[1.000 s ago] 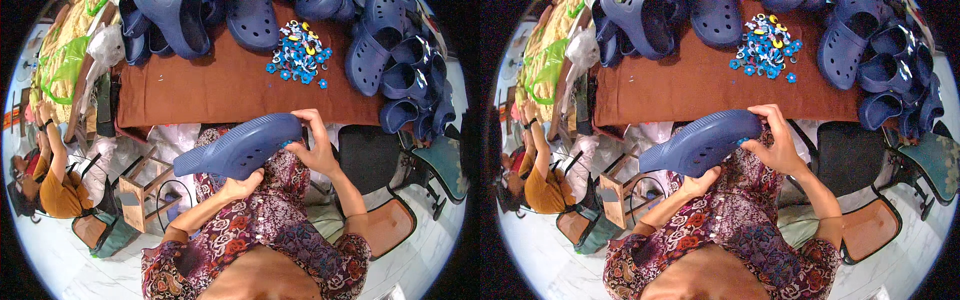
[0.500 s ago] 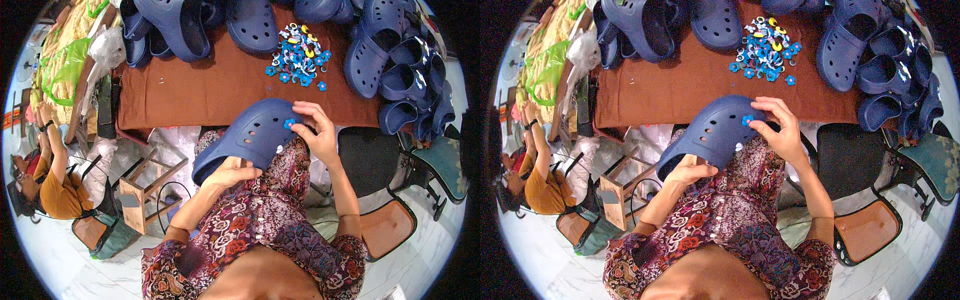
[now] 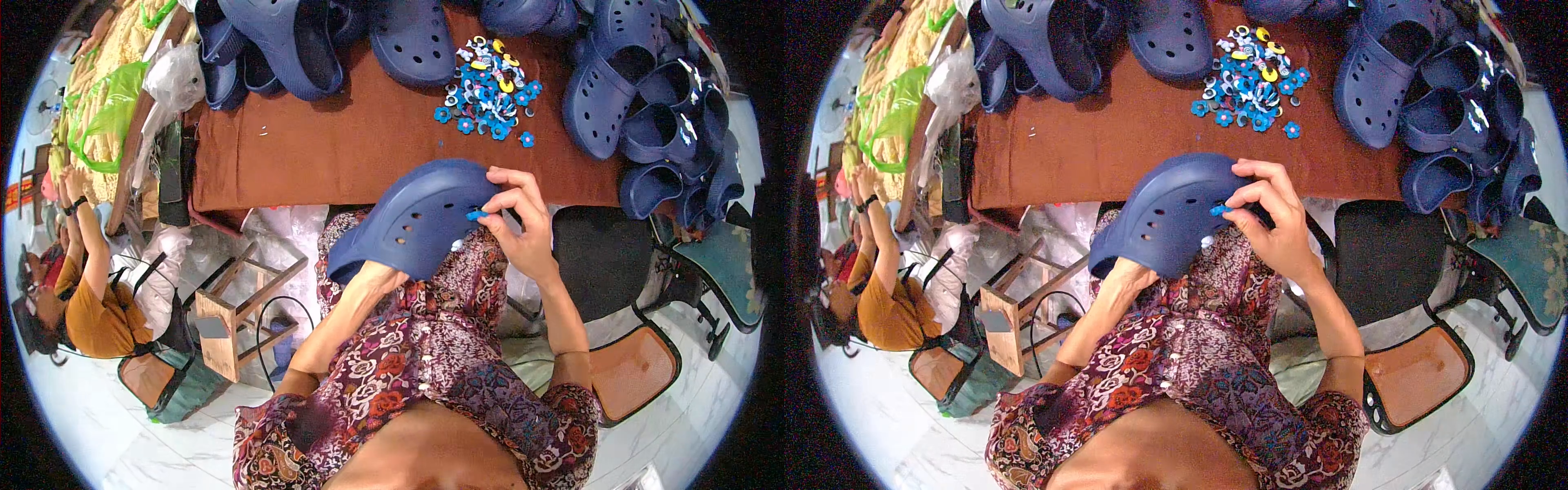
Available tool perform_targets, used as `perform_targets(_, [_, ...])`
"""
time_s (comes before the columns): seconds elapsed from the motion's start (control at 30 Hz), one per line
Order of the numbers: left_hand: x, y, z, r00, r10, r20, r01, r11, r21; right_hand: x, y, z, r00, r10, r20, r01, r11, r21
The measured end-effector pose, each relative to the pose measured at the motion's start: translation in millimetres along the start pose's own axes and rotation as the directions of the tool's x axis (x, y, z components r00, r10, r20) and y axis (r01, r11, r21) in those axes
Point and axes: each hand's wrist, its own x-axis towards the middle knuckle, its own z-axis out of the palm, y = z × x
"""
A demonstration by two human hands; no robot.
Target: Attaching decorative plastic charms to the holes in blue rubber clogs.
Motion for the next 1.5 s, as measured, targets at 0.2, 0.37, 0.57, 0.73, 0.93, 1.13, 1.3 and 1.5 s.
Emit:
perform_targets(0.2, [-4,6,5,1.000,-0.024,-0.017,0.024,1.000,0.002,-8,3,9,1.000,-0.011,-0.017,0.011,1.000,-0.005])
perform_targets(0.37, [-11,8,7,0.998,-0.050,-0.043,0.052,0.997,0.050,-15,4,15,0.997,-0.003,-0.072,0.000,0.999,-0.044])
perform_targets(0.57, [-18,5,11,0.995,-0.075,-0.059,0.081,0.991,0.105,-17,2,7,0.998,0.036,-0.044,-0.037,0.999,-0.034])
perform_targets(0.73, [-21,3,12,0.994,-0.082,-0.068,0.089,0.989,0.120,-15,3,3,0.994,0.109,0.000,-0.108,0.993,0.044])
perform_targets(0.93, [-23,3,13,0.994,-0.088,-0.070,0.096,0.987,0.132,-11,0,-3,0.961,0.242,0.134,-0.276,0.862,0.426])
perform_targets(1.13, [-25,2,13,0.993,-0.091,-0.070,0.099,0.987,0.127,-8,-5,-3,0.939,0.235,0.250,-0.328,0.832,0.449])
perform_targets(1.3, [-26,1,13,0.993,-0.093,-0.072,0.101,0.987,0.123,-14,-8,9,0.943,0.259,0.207,-0.329,0.812,0.483])
perform_targets(1.5, [-28,2,14,0.994,-0.088,-0.073,0.095,0.990,0.106,-9,2,10,0.873,0.333,0.357,-0.480,0.720,0.502])
